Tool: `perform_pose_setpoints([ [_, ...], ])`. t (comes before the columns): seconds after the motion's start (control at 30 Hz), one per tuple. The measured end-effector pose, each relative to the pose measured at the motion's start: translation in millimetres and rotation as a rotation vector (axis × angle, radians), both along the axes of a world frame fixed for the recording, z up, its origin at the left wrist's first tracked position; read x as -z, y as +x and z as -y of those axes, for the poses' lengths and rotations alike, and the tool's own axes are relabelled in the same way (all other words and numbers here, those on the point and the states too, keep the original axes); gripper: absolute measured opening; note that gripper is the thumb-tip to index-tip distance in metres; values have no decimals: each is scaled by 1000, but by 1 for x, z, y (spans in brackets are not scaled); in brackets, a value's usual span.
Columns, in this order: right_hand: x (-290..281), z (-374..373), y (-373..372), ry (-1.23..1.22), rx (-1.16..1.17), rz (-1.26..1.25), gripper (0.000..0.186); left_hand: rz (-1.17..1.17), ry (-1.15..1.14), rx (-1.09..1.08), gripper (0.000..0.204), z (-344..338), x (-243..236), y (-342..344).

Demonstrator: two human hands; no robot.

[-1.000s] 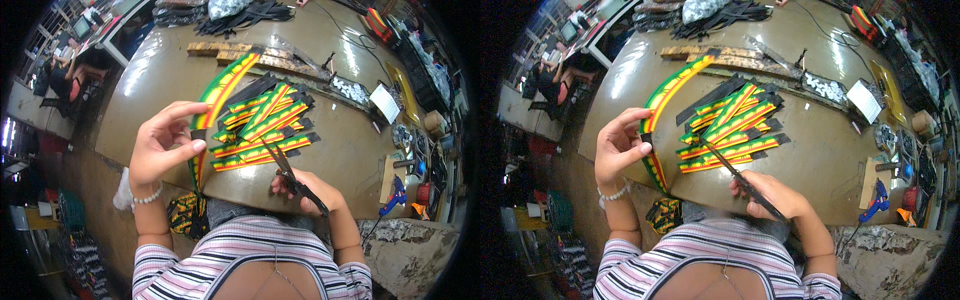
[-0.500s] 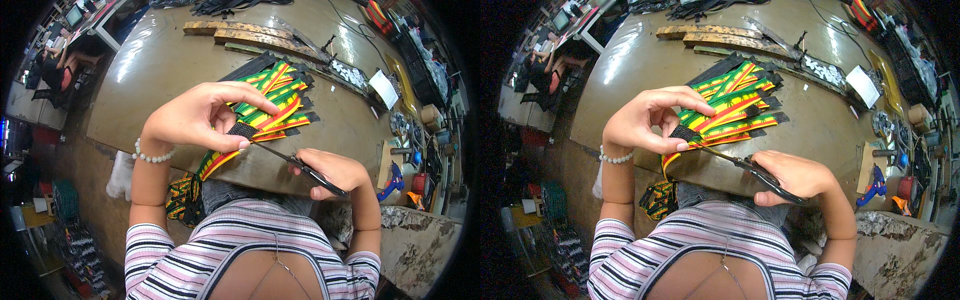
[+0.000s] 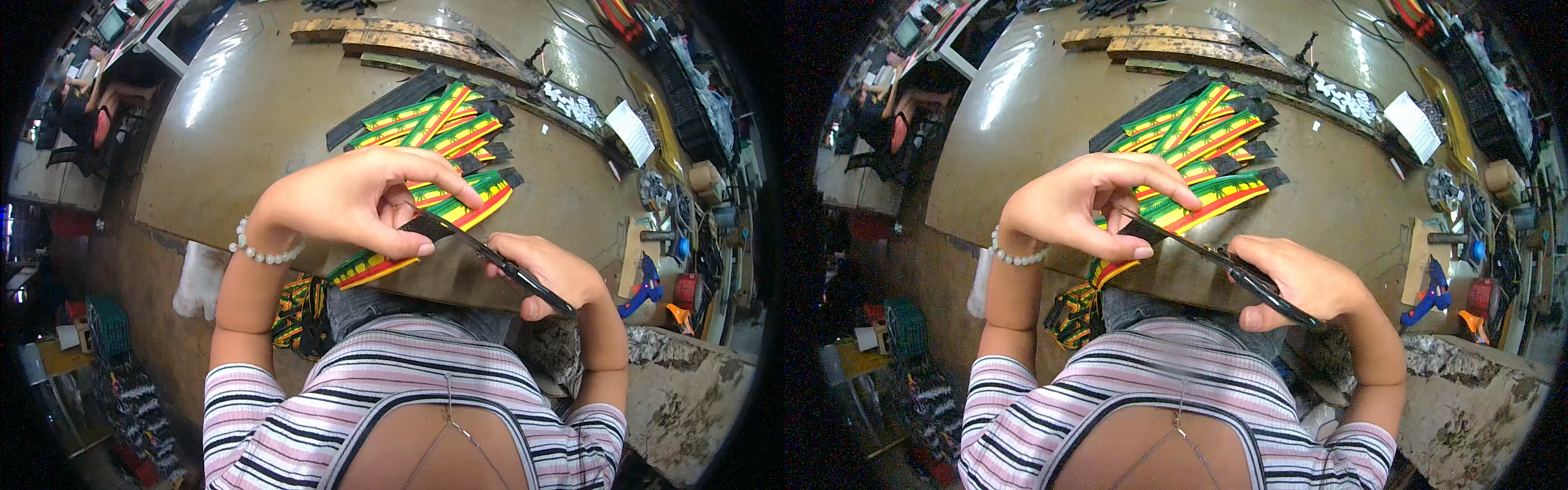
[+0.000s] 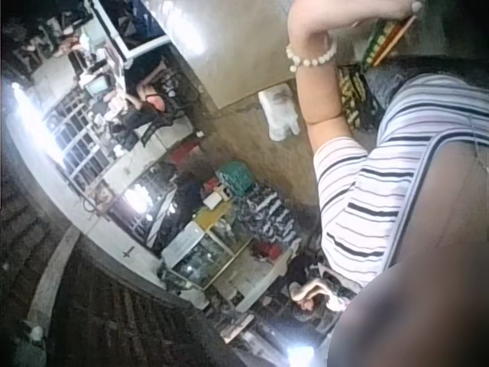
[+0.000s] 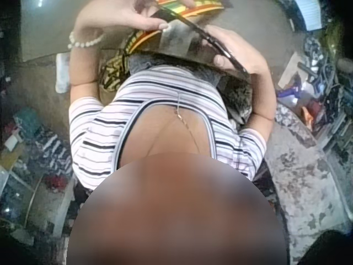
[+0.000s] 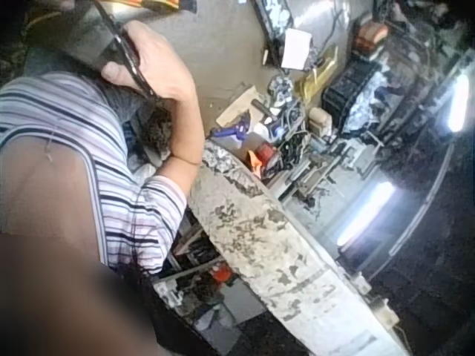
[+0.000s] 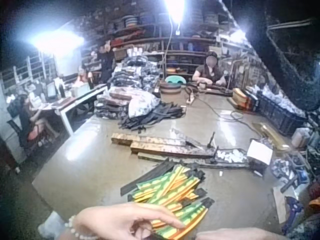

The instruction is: The person uses shears to cut a long strip of patterned fabric into shorter segments. They repeatedly pick up the fabric, align it, and cut it, placing the cut pieces on the table.

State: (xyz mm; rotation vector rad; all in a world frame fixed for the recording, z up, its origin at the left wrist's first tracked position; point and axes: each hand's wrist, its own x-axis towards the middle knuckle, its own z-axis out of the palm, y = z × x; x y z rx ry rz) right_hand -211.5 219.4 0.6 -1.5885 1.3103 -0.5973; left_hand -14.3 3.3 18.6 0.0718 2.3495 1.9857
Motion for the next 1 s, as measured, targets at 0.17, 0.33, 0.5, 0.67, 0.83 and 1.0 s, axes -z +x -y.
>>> perform_pose_setpoints([
  [0.17,2,-5,13,24,240,-97,45,-46,-34,-42,48,-2,-1,-2],
  [0.33,25,-15,16,-141,359,-75,45,-109,-35,-167,48,-4,9,6],
  [0.5,60,-17,43,-42,652,671,35,3,-305,-387,43,4,28,-1],
  [0.67,85,21,95,-101,820,881,40,-137,-355,-530,36,-29,28,-5],
  [0.83,65,43,87,-448,924,270,28,-395,-358,-510,27,-46,23,-2],
  [1.0,47,38,50,-547,1120,808,30,-247,-434,-370,14,-41,30,12],
])
